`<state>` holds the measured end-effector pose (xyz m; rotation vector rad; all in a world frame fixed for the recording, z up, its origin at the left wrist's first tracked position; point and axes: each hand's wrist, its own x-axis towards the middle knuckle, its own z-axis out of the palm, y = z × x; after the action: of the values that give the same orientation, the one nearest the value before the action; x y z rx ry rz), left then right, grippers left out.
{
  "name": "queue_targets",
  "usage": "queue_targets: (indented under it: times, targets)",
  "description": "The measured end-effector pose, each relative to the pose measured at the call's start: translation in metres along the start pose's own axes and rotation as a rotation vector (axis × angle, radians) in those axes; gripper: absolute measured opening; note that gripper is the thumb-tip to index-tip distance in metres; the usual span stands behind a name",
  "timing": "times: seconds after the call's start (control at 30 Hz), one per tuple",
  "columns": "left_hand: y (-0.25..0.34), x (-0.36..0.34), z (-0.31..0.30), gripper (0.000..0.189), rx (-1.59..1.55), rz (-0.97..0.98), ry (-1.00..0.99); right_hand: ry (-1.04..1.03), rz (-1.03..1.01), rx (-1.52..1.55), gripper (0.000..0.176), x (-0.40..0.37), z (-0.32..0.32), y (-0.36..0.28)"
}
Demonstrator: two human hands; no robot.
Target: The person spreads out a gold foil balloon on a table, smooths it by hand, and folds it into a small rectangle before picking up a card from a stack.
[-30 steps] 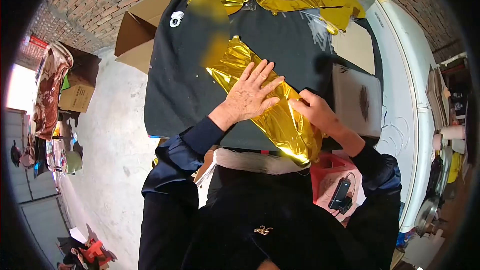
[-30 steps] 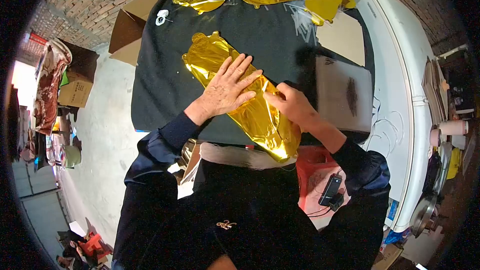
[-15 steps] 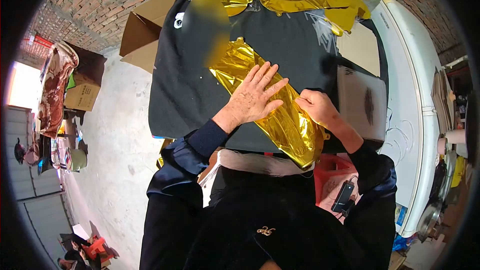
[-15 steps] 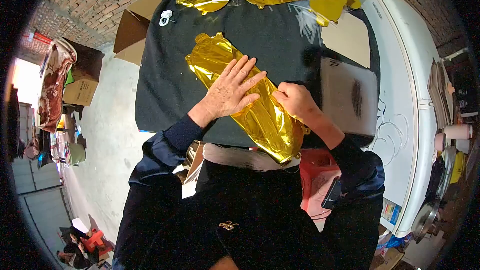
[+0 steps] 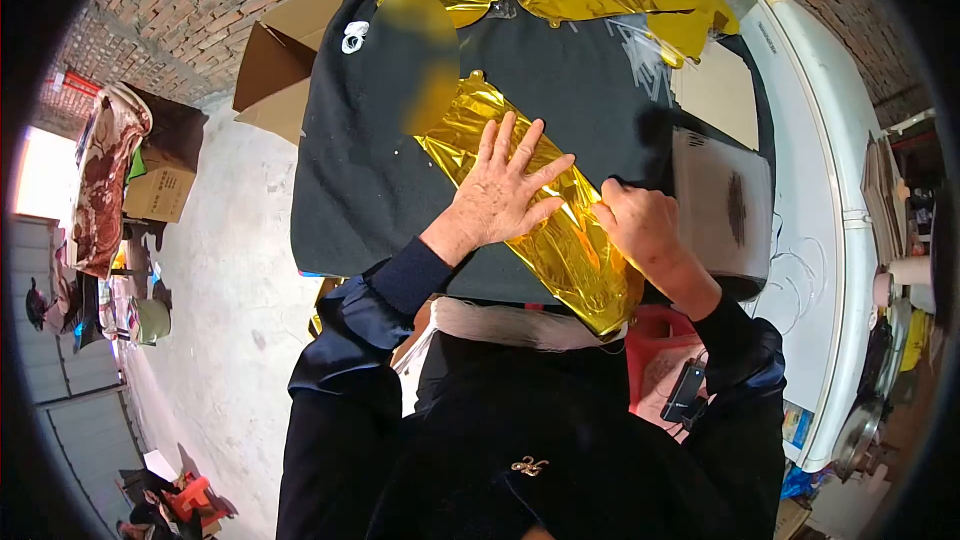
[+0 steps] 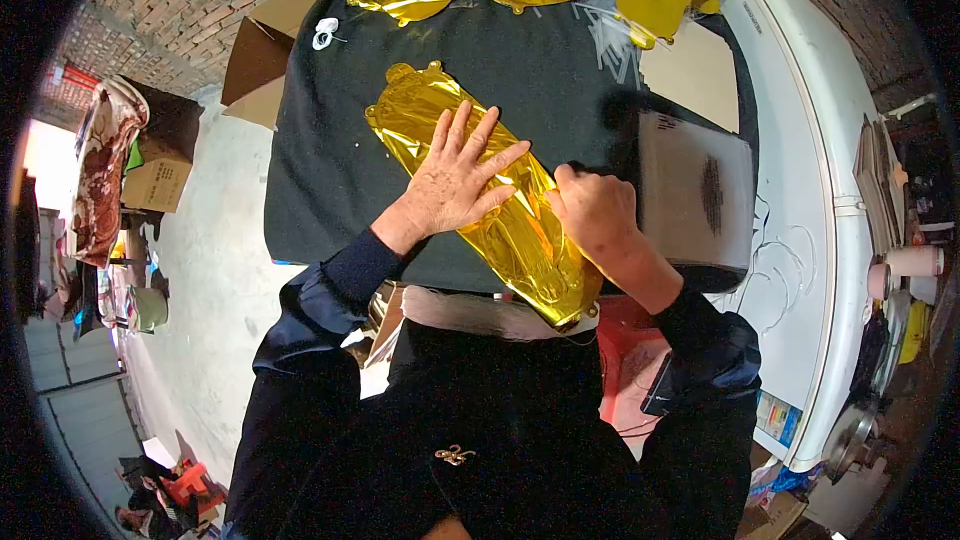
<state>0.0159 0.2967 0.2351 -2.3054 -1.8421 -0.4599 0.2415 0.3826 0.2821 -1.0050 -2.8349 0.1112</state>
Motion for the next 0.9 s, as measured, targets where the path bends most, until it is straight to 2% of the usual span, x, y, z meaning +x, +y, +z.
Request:
queue_targets:
  times: [0.1, 0.17, 0.27, 0.47, 0.73, 0.9]
  targets:
    - [-0.001, -0.001, 0.002, 0.06, -0.021, 0.001, 0.026, 0.212, -0.172, 0.036, 0.018, 0.009, -0.004, -0.004]
    - [-0.002, -0.001, 0.003, 0.059, -0.02, 0.003, 0.023, 0.325, -0.307, 0.131, 0.023, 0.026, 0.001, -0.005]
    - [-0.002, -0.002, 0.002, 0.059, -0.013, 0.004, 0.0, 0.338, -0.408, 0.114, 0.032, 0.054, 0.013, -0.012]
    - [-0.003, -0.002, 0.004, 0.06, -0.093, 0.001, 0.027, 0.284, -0.488, 0.164, 0.036, 0.114, 0.034, -0.007]
    - [-0.003, -0.001, 0.0, 0.057, -0.126, -0.022, 0.028, 0.193, -0.53, 0.157, 0.051, 0.13, 0.039, -0.003]
    - [-0.003, -0.001, 0.0, 0.057, -0.137, -0.029, 0.016, 0.223, -0.558, 0.158, 0.047, 0.141, 0.044, -0.001]
